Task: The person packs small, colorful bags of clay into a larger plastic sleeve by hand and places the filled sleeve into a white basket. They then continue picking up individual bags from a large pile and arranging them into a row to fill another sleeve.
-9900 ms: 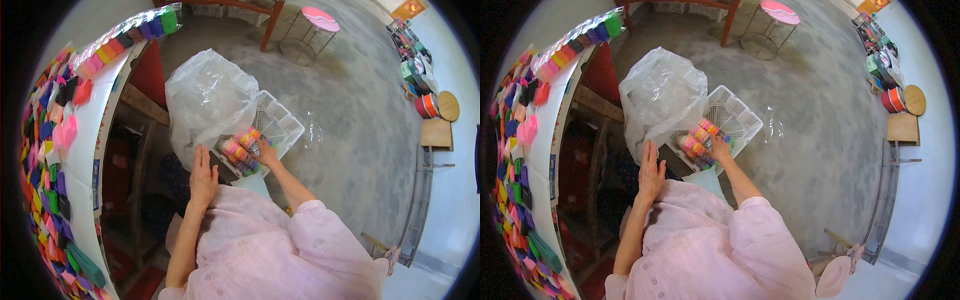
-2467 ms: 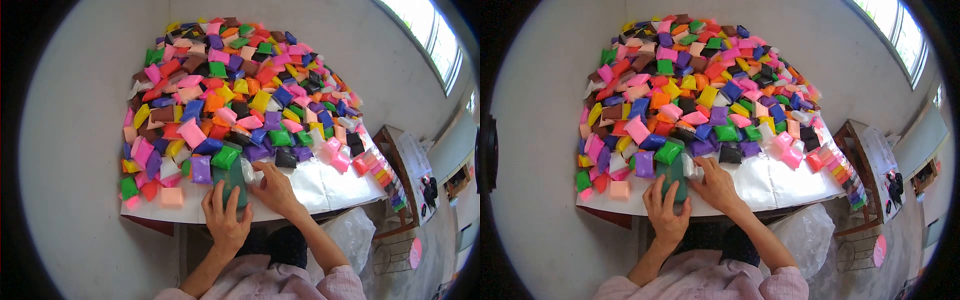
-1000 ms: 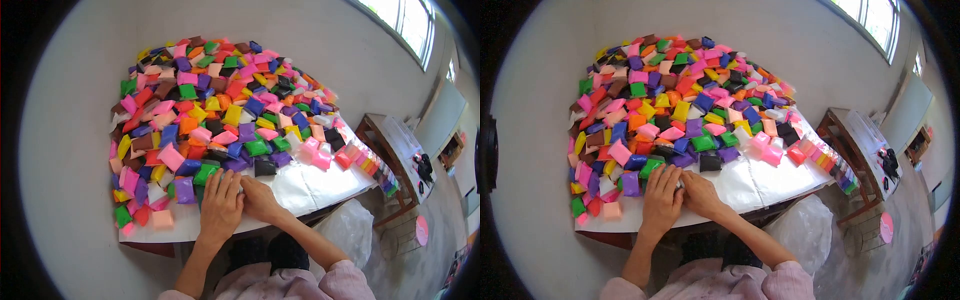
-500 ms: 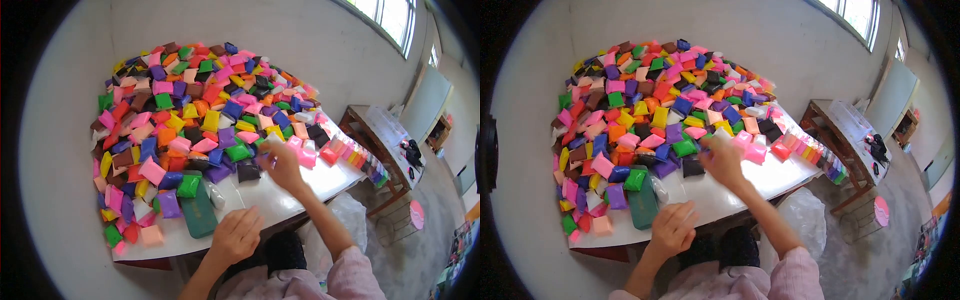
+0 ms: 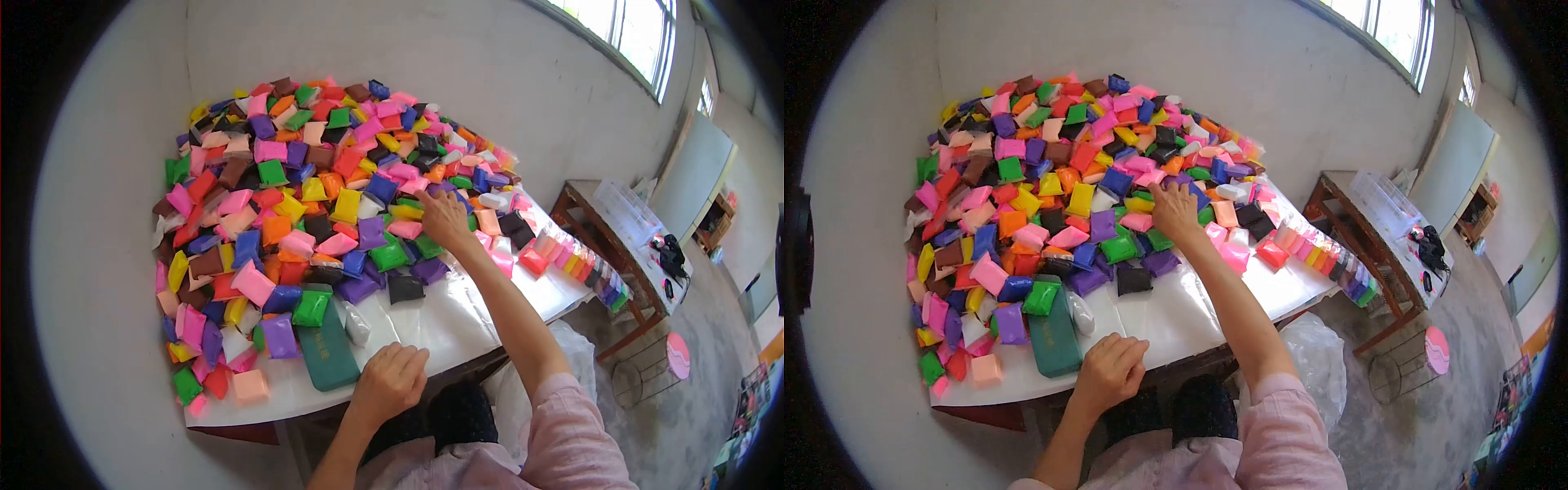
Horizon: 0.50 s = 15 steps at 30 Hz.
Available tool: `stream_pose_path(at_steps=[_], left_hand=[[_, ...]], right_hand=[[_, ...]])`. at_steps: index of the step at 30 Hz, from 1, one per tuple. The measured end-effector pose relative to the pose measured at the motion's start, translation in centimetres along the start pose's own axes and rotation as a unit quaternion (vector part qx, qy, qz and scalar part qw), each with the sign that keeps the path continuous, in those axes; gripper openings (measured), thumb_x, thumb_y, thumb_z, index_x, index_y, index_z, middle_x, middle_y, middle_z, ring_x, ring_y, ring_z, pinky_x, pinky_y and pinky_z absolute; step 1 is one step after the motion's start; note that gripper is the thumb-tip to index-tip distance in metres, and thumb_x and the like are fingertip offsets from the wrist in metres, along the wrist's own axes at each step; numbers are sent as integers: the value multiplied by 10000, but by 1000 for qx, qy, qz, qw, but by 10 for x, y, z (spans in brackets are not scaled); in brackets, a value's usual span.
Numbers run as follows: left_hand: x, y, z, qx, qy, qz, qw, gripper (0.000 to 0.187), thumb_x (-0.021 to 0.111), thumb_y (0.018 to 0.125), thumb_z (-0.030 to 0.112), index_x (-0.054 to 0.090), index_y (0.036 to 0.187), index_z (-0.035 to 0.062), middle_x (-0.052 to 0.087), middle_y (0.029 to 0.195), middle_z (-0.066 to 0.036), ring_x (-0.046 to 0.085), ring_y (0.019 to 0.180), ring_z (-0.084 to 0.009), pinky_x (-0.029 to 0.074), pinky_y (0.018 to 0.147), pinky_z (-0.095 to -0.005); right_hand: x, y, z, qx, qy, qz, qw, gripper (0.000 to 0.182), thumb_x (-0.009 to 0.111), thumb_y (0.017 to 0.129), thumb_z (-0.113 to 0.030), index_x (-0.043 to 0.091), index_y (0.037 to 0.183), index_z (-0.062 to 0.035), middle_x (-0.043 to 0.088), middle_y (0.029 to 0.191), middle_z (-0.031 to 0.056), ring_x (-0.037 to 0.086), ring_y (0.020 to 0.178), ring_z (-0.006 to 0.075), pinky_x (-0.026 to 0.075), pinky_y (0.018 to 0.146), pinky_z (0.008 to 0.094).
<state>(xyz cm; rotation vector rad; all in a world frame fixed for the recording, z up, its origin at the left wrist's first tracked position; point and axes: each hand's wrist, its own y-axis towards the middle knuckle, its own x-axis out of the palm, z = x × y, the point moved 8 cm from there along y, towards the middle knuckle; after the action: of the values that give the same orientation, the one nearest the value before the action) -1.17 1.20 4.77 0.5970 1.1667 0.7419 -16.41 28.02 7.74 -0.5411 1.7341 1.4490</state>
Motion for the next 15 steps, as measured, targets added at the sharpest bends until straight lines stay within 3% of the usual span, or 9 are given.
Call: stream_pose_path(at_steps=[4, 10, 13, 14, 15], left_hand=[[2, 0, 1, 6, 5, -3, 1000, 315, 660, 683, -30, 625, 994, 6, 632, 887, -133, 607, 795, -314, 514, 726, -405], [1, -1, 0, 3, 5, 4, 1000, 328, 644, 686, -47, 626, 1011, -8, 641, 898, -147, 604, 782, -325, 508, 704, -414], [-3, -2, 2, 17, -11, 41, 999, 329, 643, 721, -43, 632, 1048, -14, 642, 889, -146, 598, 770, -331, 494, 684, -421], [-4, -2, 0, -11, -31, 54, 998, 328, 644, 737, -36, 631, 1064, -14, 635, 893, -148, 593, 781, -335, 488, 693, -424], [-6, -1, 1, -42, -51, 67, 996, 327, 644, 754, -28, 630, 1081, -13, 628, 897, -150, 588, 792, -339, 483, 702, -428]], right_hand=[[-13, -8, -7, 3, 30, -14, 999, 344, 606, 788, -127, 586, 1119, -34, 596, 1096, 238, 600, 992, 422, 501, 810, 527], [-23, 1, 28, 99, 155, 76, 980, 333, 588, 817, -96, 559, 1144, -37, 623, 939, 233, 605, 947, 437, 481, 866, 485], [-85, -22, 25, 42, 274, 128, 952, 302, 600, 847, -95, 554, 1131, -3, 619, 924, 219, 628, 880, 383, 495, 819, 419], [-101, -35, 20, 59, 316, 56, 945, 325, 609, 838, -71, 558, 1149, 4, 646, 889, 175, 655, 874, 270, 509, 775, 370], [-100, -54, 23, 81, 412, -33, 907, 319, 630, 854, -84, 566, 1153, 6, 656, 916, 127, 639, 888, 210, 504, 784, 336]])
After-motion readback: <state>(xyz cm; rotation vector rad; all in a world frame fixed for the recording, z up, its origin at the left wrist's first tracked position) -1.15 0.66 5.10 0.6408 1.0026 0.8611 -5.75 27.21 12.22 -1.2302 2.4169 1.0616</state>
